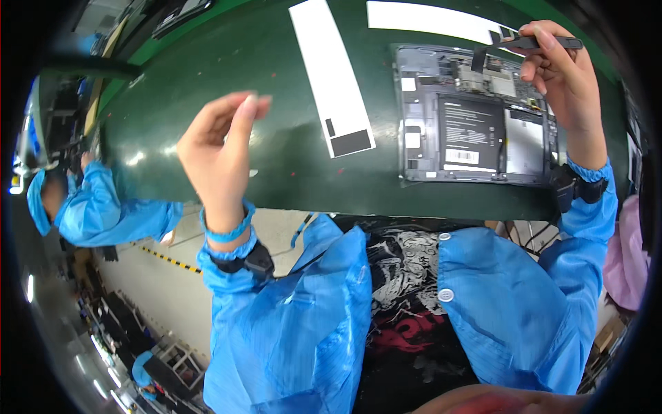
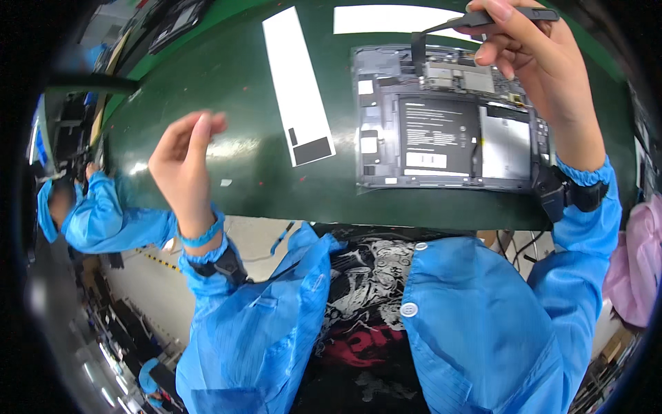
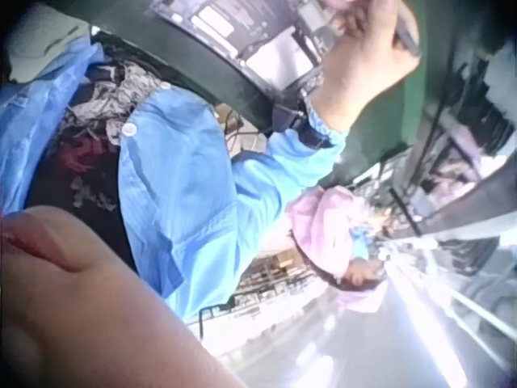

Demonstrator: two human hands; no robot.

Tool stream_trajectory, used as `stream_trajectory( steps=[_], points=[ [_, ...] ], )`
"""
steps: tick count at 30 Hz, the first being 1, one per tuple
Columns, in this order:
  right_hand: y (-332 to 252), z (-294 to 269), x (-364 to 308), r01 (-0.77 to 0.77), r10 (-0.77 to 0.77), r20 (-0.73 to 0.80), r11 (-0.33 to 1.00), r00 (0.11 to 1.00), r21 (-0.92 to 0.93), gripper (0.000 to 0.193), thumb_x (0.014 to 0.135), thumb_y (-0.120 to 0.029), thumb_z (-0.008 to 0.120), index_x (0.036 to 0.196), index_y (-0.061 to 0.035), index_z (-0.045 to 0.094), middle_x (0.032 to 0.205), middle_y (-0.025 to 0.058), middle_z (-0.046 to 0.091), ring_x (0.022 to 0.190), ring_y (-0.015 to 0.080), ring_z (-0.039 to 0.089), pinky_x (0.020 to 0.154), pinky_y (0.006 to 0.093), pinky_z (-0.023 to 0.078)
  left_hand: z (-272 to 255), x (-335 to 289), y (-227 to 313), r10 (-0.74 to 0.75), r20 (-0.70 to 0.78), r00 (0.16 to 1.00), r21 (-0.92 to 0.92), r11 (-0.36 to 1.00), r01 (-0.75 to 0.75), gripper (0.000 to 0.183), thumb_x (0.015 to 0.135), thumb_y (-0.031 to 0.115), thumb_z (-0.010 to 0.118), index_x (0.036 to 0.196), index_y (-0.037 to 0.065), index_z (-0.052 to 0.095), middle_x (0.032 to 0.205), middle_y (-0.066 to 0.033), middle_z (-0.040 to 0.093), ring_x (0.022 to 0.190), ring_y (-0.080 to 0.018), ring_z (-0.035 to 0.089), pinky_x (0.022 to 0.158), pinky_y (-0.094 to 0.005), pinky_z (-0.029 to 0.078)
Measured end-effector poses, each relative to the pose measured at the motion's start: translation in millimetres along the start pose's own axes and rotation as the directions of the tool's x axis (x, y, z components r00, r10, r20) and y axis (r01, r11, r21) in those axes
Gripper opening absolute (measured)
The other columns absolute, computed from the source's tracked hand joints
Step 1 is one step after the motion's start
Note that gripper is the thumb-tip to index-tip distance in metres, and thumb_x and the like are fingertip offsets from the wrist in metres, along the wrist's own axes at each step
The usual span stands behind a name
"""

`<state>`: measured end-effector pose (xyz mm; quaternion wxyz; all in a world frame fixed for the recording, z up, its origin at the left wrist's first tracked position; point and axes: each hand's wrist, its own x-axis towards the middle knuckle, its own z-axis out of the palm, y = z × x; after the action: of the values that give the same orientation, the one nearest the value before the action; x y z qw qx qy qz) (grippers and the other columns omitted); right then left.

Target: The recorder applies adhesive tape and adjusts internal components of a tablet or laptop using a spudger tool on a factory assembly line.

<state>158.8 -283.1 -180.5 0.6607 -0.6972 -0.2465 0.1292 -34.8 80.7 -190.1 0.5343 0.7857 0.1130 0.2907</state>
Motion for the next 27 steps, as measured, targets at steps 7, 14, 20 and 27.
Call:
stream_trajectory(
  steps=[7,14,20,27],
  points=[
    [35.1,-62.5,-9.8,0.14,-0.117,-0.198,0.984,0.973,0.107,0.03,0.098,-0.024,0.054,0.112,0.0014,0.06,0.099,0.0175,0.069,0.067,0.0111,0.058,0.053,0.0213,0.038,17.2,4.0,7.5,0.219,0.319,0.922,0.106,0.959,-0.264,0.013,0.092,0.005,0.061,0.094,-0.006,0.067,0.079,-0.0109,0.068,0.069,-0.014,0.063,0.064,-0.0242,0.049],
    [58.8,-86.3,-31.7,0.046,-0.019,-0.19,0.989,0.982,0.141,0.028,0.094,-0.025,0.06,0.106,-0.0002,0.064,0.093,0.0141,0.069,0.068,0.0117,0.063,0.056,0.0219,0.042,39.1,99.6,-7.1,0.219,-0.101,0.971,0.355,0.919,-0.171,0.028,0.092,0.027,0.067,0.094,0.0,0.073,0.056,-0.0016,0.058,0.051,-0.0053,0.051,0.05,-0.0185,0.035],
    [53.4,-57.7,-36.1,-0.078,0.095,-0.152,0.991,0.984,0.113,0.025,0.095,-0.022,0.059,0.107,-0.0004,0.058,0.084,0.0129,0.069,0.057,0.0082,0.059,0.045,0.0179,0.037,41.7,93.2,-31.6,-0.011,0.029,1.0,0.566,0.825,-0.007,0.039,0.091,0.033,0.067,0.074,-0.002,0.07,0.054,-0.0029,0.055,0.051,-0.0059,0.049,0.05,-0.0204,0.035],
    [61.8,-59.1,-33.9,-0.107,0.115,-0.136,0.992,0.984,0.062,0.027,0.092,-0.022,0.063,0.109,-0.0034,0.053,0.073,0.0072,0.067,0.045,0.0028,0.053,0.038,0.0146,0.032,52.7,88.5,-55.5,0.116,0.137,0.984,0.412,0.897,-0.163,0.014,0.09,0.009,0.067,0.087,-0.004,0.069,0.078,-0.0026,0.065,0.071,-0.0071,0.058,0.066,-0.0201,0.046]
  ],
)
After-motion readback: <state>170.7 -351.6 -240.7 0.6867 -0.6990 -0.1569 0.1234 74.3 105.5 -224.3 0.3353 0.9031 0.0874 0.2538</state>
